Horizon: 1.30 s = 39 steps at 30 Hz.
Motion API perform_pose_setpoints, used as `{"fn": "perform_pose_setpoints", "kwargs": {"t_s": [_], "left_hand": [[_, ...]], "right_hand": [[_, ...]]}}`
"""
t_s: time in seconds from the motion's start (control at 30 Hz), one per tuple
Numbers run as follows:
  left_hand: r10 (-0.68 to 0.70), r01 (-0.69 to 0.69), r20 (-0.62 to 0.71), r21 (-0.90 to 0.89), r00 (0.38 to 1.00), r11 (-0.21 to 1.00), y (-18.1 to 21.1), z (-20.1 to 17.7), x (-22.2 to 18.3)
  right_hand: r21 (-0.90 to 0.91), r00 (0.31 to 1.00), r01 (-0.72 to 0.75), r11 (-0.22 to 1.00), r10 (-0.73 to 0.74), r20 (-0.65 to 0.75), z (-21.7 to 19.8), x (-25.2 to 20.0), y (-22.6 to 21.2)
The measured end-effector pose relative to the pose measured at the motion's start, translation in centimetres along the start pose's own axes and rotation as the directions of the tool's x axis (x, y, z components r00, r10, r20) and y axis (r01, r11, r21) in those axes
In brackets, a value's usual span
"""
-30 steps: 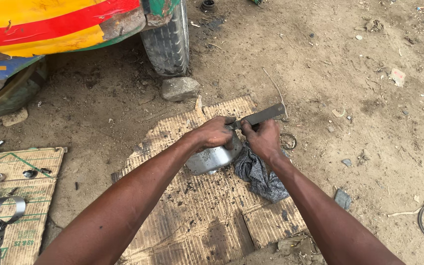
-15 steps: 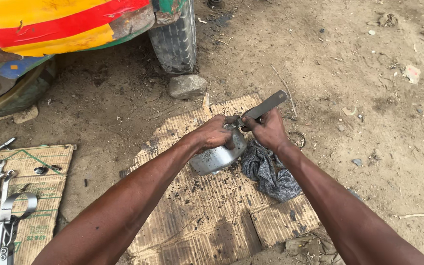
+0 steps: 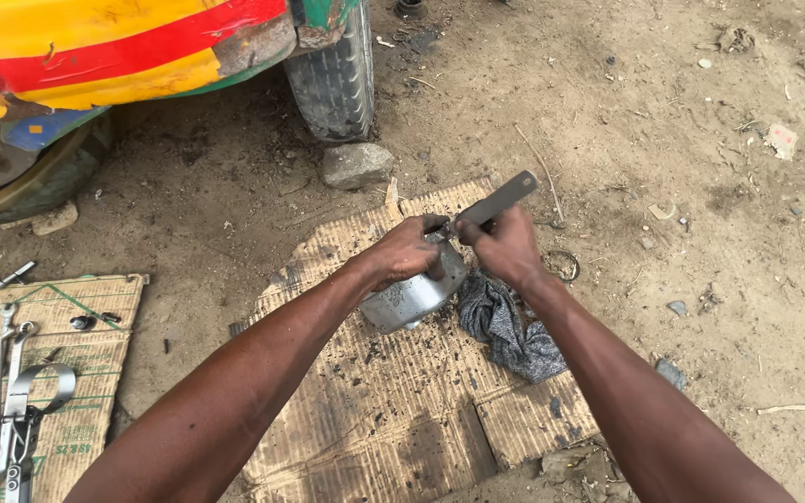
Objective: The person cleans a metal engine component using a cloth and a thin metal tool, wiping the interior and exterior surfaces of the part while it sits on a piece of cardboard.
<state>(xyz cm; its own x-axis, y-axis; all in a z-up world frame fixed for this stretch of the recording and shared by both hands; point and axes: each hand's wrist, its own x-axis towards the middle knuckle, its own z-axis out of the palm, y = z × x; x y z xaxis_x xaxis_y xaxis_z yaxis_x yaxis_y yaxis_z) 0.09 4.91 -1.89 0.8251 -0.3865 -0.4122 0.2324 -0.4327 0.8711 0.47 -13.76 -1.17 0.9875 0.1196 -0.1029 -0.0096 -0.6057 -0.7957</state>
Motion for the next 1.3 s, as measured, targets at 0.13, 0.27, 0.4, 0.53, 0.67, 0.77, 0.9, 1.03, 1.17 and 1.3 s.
{"fn": "perform_pose_setpoints", "kwargs": {"t_s": [0.13,0.27,0.4,0.53,0.67,0.77,0.9,1.03,1.17,1.3], "left_hand": [[0.018,-0.018,-0.011,0.025,1.0,1.0,0.4,0.4,0.0],[0.039,-0.039,-0.021,0.022,0.999,0.999,0.1,0.3,-0.1],[0.032,-0.032,-0.006,-0.002,0.999,0.999,-0.1,0.4,0.0],[0.088,-0.09,0.026,0.084,0.996,0.992,-0.7,0.4,1.2],[0.063,-0.066,0.038,0.09,0.997,0.994,-1.6,0.1,1.8],[0.08,-0.09,0.06,0.183,0.995,0.979,-1.6,0.2,2.2],[0.088,-0.09,0.037,0.055,0.995,0.994,-0.7,0.5,1.9],[-0.005,0.003,-0.039,-0.034,0.999,0.999,-0.2,0.2,0.8],[0.099,-0.091,-0.075,0.098,0.992,0.991,0.3,0.2,0.4],[-0.025,0.028,-0.055,0.064,0.998,0.998,1.1,0.1,-0.1]], "right_hand": [[-0.019,0.999,-0.021,1.0,0.02,-0.039,0.2,0.0,0.4],[-0.151,0.999,-0.021,0.988,0.017,-0.027,1.0,-0.2,-0.4],[-0.28,0.999,-0.029,0.96,0.016,-0.048,1.6,-0.6,-0.5],[-0.597,0.928,0.325,0.733,-0.368,0.053,2.3,-0.2,0.1],[-0.571,0.945,0.32,0.756,-0.293,0.143,2.1,0.7,0.1],[-0.557,0.92,0.39,0.733,-0.341,0.196,2.3,0.8,-0.2],[-0.503,0.977,0.202,0.84,-0.139,0.161,2.0,0.3,-0.5],[-0.06,0.99,-0.048,0.997,0.055,0.13,0.8,-0.1,-0.7],[-0.127,0.987,-0.129,0.984,0.139,0.076,-1.4,-1.0,-0.7],[-0.41,0.971,0.207,0.888,-0.135,0.197,-2.9,0.1,1.2]]}}
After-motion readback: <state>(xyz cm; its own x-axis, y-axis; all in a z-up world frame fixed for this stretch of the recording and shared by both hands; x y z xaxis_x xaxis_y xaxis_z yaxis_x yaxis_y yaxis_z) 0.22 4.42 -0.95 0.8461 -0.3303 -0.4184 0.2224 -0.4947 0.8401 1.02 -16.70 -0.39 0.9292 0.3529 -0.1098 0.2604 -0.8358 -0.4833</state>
